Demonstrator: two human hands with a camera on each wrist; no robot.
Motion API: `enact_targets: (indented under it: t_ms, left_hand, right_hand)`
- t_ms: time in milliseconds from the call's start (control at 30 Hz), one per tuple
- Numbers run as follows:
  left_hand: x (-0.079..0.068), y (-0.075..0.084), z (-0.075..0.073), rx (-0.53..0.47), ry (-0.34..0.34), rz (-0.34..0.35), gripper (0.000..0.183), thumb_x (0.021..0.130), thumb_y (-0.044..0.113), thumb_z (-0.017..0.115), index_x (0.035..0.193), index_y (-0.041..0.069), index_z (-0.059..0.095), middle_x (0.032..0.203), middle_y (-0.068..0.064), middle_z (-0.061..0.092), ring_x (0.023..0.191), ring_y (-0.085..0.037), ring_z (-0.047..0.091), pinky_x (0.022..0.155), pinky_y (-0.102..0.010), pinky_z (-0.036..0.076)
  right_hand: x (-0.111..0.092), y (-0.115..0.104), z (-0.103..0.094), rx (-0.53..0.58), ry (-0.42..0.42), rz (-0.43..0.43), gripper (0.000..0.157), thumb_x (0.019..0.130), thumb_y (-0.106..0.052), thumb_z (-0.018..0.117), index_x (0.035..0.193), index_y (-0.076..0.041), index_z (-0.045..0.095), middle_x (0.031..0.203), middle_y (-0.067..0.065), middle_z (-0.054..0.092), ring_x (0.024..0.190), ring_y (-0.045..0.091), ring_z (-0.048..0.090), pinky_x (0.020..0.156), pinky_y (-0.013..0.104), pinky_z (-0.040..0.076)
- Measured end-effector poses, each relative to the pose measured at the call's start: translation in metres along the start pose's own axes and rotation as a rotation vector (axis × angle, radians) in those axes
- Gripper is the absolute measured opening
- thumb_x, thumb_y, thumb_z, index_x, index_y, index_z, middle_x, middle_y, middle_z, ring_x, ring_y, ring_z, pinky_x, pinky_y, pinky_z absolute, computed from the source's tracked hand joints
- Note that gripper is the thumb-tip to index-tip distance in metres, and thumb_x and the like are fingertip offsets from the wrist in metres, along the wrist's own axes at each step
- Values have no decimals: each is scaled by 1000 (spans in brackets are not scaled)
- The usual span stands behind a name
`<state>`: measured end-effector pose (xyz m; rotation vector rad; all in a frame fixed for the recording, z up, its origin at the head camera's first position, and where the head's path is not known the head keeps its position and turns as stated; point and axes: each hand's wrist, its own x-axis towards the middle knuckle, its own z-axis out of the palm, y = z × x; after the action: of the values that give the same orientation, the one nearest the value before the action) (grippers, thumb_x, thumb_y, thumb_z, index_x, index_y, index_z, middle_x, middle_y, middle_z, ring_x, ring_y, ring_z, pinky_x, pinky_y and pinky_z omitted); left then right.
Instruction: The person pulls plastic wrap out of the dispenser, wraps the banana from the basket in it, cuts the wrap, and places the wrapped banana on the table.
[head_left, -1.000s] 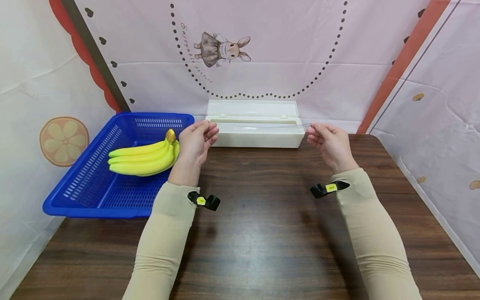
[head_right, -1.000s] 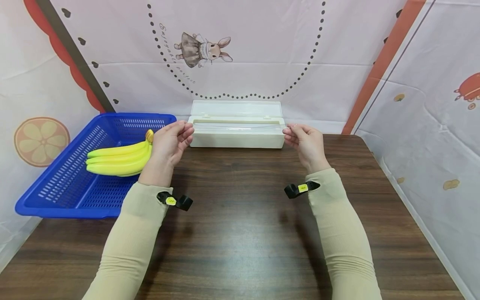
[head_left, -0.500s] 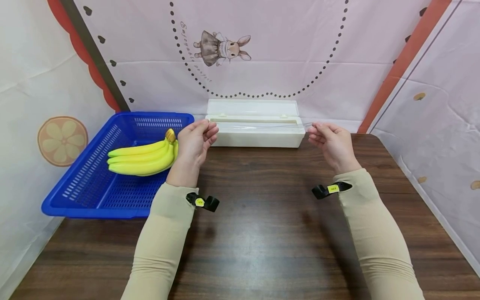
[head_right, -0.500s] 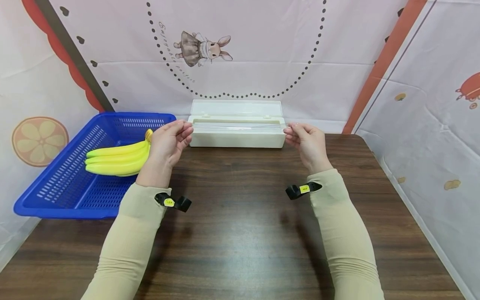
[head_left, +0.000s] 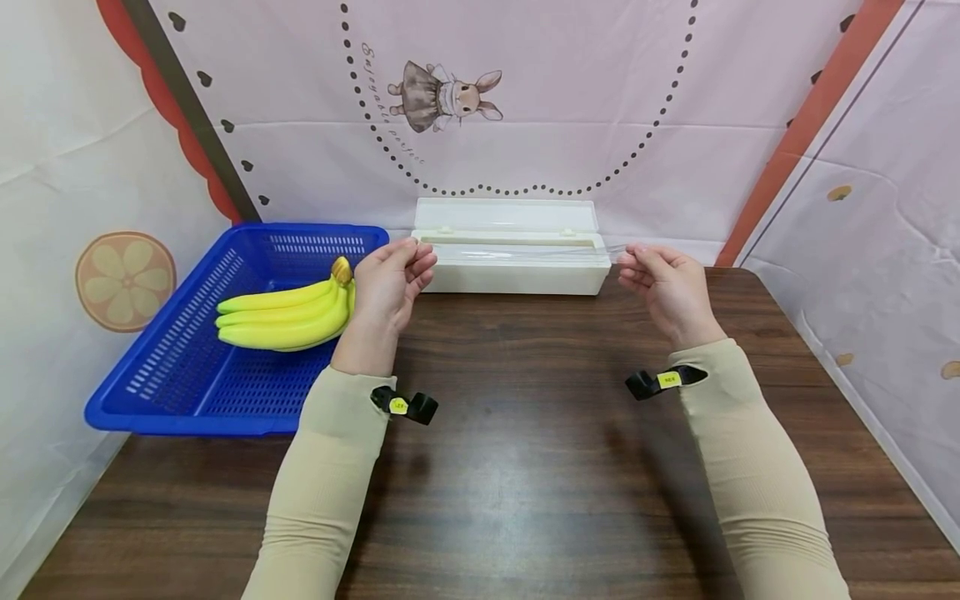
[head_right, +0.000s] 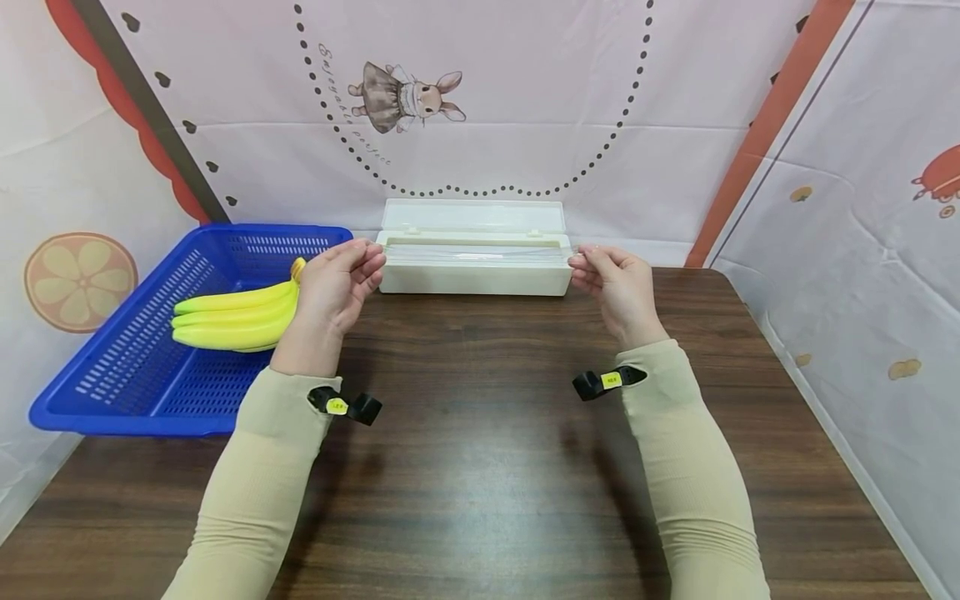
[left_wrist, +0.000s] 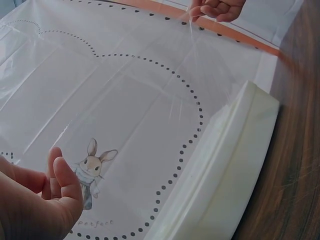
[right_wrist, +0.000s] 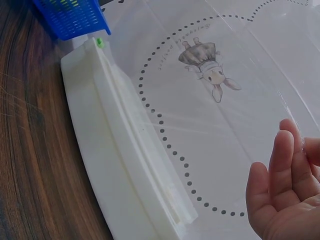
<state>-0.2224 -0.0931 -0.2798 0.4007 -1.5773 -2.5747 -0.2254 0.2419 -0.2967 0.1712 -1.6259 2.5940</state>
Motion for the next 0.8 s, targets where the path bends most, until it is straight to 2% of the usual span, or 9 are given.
enact_targets:
  t_ms: [800]
  left_hand:
    - [-6,3,0,11,-3,18,26,95,17,55,119,6,59,88,-1,69,76,-10,67,66,-21,54]
  right_hand:
    - [-4,-3,1,10,-7,-36,13,91,-5,59,88,-1,71,73,6,73,64,13,69,64,25,56]
